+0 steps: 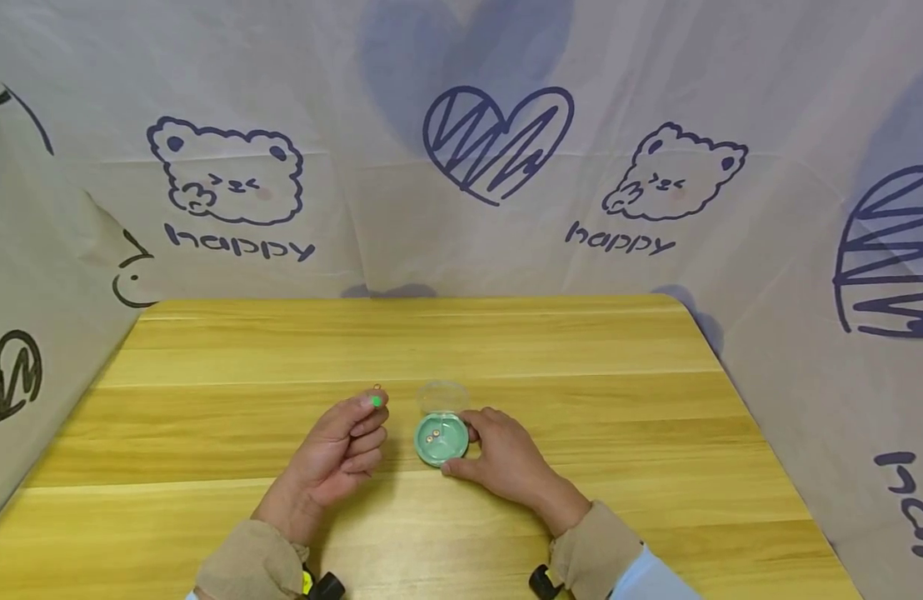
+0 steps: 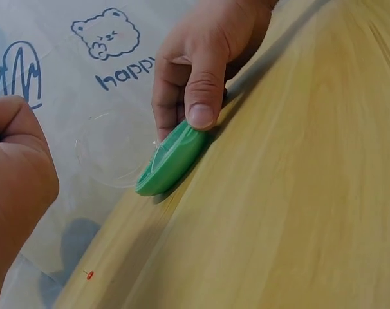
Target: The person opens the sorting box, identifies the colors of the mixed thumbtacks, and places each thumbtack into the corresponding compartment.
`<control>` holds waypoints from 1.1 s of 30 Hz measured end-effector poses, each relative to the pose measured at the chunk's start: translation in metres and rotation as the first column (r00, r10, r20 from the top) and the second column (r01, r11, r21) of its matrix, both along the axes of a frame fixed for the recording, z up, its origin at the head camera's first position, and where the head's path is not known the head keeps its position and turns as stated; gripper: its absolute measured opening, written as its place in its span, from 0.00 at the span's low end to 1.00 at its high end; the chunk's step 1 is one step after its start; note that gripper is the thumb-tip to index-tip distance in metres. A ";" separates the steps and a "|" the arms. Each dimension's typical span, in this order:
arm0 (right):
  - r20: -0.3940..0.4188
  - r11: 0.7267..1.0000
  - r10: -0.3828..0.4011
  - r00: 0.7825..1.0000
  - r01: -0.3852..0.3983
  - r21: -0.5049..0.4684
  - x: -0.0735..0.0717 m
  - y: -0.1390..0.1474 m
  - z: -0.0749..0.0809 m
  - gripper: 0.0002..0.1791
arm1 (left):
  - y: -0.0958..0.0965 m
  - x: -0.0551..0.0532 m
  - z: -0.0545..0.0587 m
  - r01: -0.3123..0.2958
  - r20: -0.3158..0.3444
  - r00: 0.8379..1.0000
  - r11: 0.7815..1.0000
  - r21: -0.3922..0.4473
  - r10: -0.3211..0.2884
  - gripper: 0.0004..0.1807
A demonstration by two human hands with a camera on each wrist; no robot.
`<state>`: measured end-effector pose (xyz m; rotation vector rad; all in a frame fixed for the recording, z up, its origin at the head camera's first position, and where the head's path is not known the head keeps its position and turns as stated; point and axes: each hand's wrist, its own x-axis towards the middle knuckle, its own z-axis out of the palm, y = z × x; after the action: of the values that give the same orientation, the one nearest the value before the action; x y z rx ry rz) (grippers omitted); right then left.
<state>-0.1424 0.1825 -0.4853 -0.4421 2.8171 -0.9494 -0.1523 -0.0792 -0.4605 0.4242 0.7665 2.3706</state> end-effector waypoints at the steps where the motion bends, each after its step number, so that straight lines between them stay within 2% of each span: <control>1: 0.000 1.000 0.001 1.000 -0.001 -0.001 0.000 -0.001 0.000 0.42 | 0.000 0.000 0.001 -0.012 -0.007 1.000 0.999 -0.031 0.012 0.15; 5: -0.005 1.000 0.007 1.000 -0.008 -0.009 -0.001 -0.002 0.000 0.42 | 0.000 -0.002 0.007 -0.077 -0.034 0.997 0.980 -0.186 0.072 0.15; 7: -0.011 1.000 0.008 1.000 -0.008 -0.013 -0.001 -0.003 0.000 0.42 | 0.001 -0.004 0.011 -0.120 -0.061 0.992 0.951 -0.284 0.107 0.12; 8: -0.012 1.000 0.008 1.000 -0.008 -0.015 -0.002 -0.003 0.000 0.41 | 0.002 -0.005 0.013 -0.141 -0.080 0.989 0.930 -0.339 0.121 0.11; 10: -0.012 1.000 0.007 1.000 -0.008 -0.018 -0.001 -0.002 0.000 0.41 | 0.004 -0.009 0.018 -0.182 -0.134 0.982 0.869 -0.460 0.135 0.07; 11: -0.009 1.000 0.007 1.000 -0.008 -0.019 0.000 -0.002 0.000 0.41 | 0.006 -0.010 0.020 -0.206 -0.171 0.976 0.825 -0.527 0.135 0.07; 12: -0.006 1.000 0.009 1.000 -0.009 -0.019 0.001 -0.002 0.000 0.41 | 0.008 -0.011 0.021 -0.234 -0.215 0.968 0.770 -0.593 0.128 0.08; 13: -0.005 1.000 0.011 1.000 -0.011 -0.018 0.001 -0.001 -0.001 0.40 | 0.011 -0.012 0.022 -0.267 -0.272 0.956 0.707 -0.655 0.109 0.09; 14: -0.003 1.000 0.013 1.000 -0.013 -0.019 0.002 -0.001 -0.001 0.40 | 0.013 -0.012 0.023 -0.300 -0.328 0.941 0.638 -0.710 0.077 0.11; 16: -0.004 1.000 0.018 1.000 -0.018 -0.020 0.003 0.000 -0.001 0.39 | 0.018 -0.013 0.025 -0.374 -0.436 0.900 0.487 -0.789 -0.017 0.12; 17: -0.008 1.000 0.021 1.000 -0.021 -0.020 0.003 0.000 -0.002 0.39 | 0.020 -0.012 0.026 -0.415 -0.484 0.872 0.414 -0.810 -0.074 0.12; 18: -0.012 1.000 0.023 1.000 -0.023 -0.021 0.003 0.000 -0.002 0.39 | 0.023 -0.013 0.028 -0.455 -0.524 0.842 0.350 -0.819 -0.132 0.12; 19: -0.019 1.000 0.023 1.000 -0.023 -0.020 0.002 0.001 -0.002 0.39 | 0.026 -0.013 0.030 -0.493 -0.556 0.810 0.296 -0.818 -0.190 0.10; 21: -0.025 1.000 0.024 0.999 -0.024 -0.016 0.001 0.001 -0.002 0.38 | 0.033 -0.014 0.035 -0.546 -0.585 0.756 0.210 -0.811 -0.295 0.09; 22: -0.028 1.000 0.023 0.999 -0.024 -0.012 0.001 0.002 -0.002 0.38 | 0.037 -0.015 0.036 -0.572 -0.594 0.728 0.174 -0.801 -0.341 0.09; 24: -0.030 1.000 0.024 0.999 -0.024 -0.009 0.000 0.002 -0.002 0.38 | 0.045 -0.016 0.039 -0.622 -0.608 0.675 0.119 -0.774 -0.418 0.08; 27: -0.031 0.999 0.030 0.999 -0.031 -0.013 0.000 0.003 -0.002 0.37 | 0.056 -0.018 0.039 -0.673 -0.596 0.616 0.049 -0.738 -0.515 0.08; 28: -0.033 0.999 0.033 0.999 -0.033 -0.016 0.000 0.002 -0.001 0.36 | 0.058 -0.018 0.039 -0.690 -0.592 0.595 0.031 -0.723 -0.543 0.08; 30: -0.034 0.999 0.037 0.999 -0.038 -0.021 0.000 0.002 -0.001 0.35 | 0.063 -0.019 0.037 -0.712 -0.578 0.567 0.005 -0.703 -0.586 0.08; 33: -0.029 0.999 0.040 0.999 -0.040 -0.025 0.001 0.002 -0.001 0.34 | 0.068 -0.020 0.033 -0.735 -0.570 0.536 -0.012 -0.678 -0.622 0.08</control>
<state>-0.1418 0.1845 -0.4865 -0.5175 2.8130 -0.9802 -0.1725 -0.0109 -0.4274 0.8359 2.7979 0.5829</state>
